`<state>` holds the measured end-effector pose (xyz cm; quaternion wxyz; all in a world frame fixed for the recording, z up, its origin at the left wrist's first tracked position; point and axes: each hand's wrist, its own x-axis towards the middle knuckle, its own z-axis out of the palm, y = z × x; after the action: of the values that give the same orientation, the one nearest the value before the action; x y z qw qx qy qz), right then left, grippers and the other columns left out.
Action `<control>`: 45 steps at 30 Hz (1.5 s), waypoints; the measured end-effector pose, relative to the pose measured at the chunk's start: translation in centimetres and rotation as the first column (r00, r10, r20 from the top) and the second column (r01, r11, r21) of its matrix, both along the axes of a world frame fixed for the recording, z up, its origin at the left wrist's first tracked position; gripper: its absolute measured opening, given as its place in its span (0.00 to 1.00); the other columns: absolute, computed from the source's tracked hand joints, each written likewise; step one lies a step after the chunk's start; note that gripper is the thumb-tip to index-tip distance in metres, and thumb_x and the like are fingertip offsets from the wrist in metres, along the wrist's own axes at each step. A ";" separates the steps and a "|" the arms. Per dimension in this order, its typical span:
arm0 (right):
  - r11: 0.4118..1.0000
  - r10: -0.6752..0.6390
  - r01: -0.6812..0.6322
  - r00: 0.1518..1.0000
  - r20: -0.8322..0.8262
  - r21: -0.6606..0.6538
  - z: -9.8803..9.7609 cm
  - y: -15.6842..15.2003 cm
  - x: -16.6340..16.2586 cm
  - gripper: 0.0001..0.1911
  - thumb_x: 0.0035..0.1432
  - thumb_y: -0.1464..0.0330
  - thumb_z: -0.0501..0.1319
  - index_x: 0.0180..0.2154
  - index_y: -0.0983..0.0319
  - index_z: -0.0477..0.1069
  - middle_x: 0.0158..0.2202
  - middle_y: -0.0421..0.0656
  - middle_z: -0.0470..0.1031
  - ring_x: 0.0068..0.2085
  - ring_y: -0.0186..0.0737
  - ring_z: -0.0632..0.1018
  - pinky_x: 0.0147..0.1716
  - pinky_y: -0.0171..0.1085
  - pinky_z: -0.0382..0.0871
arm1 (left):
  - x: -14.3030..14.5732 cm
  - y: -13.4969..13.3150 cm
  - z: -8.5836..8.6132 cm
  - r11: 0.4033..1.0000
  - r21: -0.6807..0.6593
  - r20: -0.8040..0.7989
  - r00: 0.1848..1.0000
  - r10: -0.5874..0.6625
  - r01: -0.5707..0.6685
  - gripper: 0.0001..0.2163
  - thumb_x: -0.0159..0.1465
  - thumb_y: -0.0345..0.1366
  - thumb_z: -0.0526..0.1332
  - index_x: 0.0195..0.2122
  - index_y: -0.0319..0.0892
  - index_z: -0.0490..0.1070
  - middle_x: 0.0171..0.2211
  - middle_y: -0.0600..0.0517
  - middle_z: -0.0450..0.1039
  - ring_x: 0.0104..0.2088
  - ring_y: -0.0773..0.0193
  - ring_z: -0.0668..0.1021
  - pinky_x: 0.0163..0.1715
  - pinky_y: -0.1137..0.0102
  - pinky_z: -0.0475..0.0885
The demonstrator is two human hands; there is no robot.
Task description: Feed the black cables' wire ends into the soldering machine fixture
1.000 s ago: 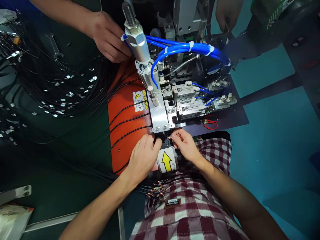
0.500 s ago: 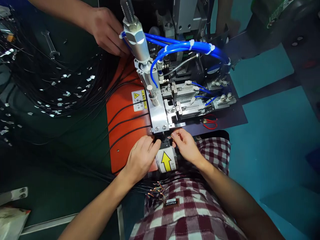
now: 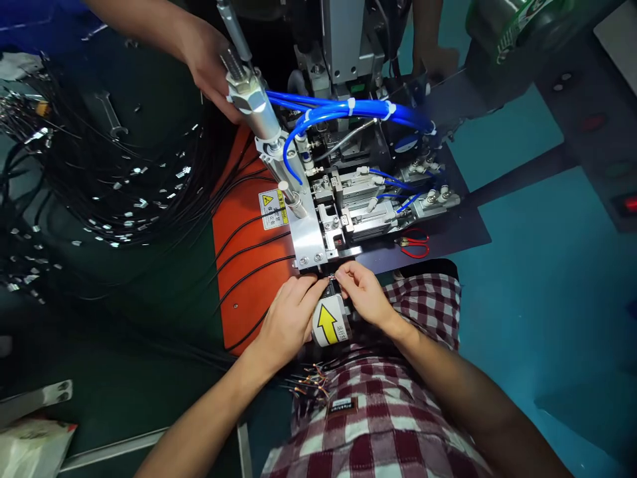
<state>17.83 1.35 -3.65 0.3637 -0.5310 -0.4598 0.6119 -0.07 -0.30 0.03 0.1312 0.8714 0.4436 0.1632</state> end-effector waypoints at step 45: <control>0.990 -0.119 0.095 0.960 -0.254 -0.103 -0.8 0.6 -0.8 0.21 0.50 0.51 0.63 0.25 0.61 0.62 0.21 0.33 0.63 0.20 0.27 0.61 0.21 0.32 0.54 | 0.3 -2.6 -0.6 0.956 -0.099 0.237 0.927 0.292 -0.276 0.19 0.66 0.25 0.47 0.57 0.41 0.64 0.49 0.43 0.65 0.50 0.59 0.71 0.50 0.61 0.70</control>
<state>17.05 1.99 -4.47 0.4291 -0.4861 -0.3511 0.6755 0.25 -2.90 -0.58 0.1883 0.7660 0.5501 0.2743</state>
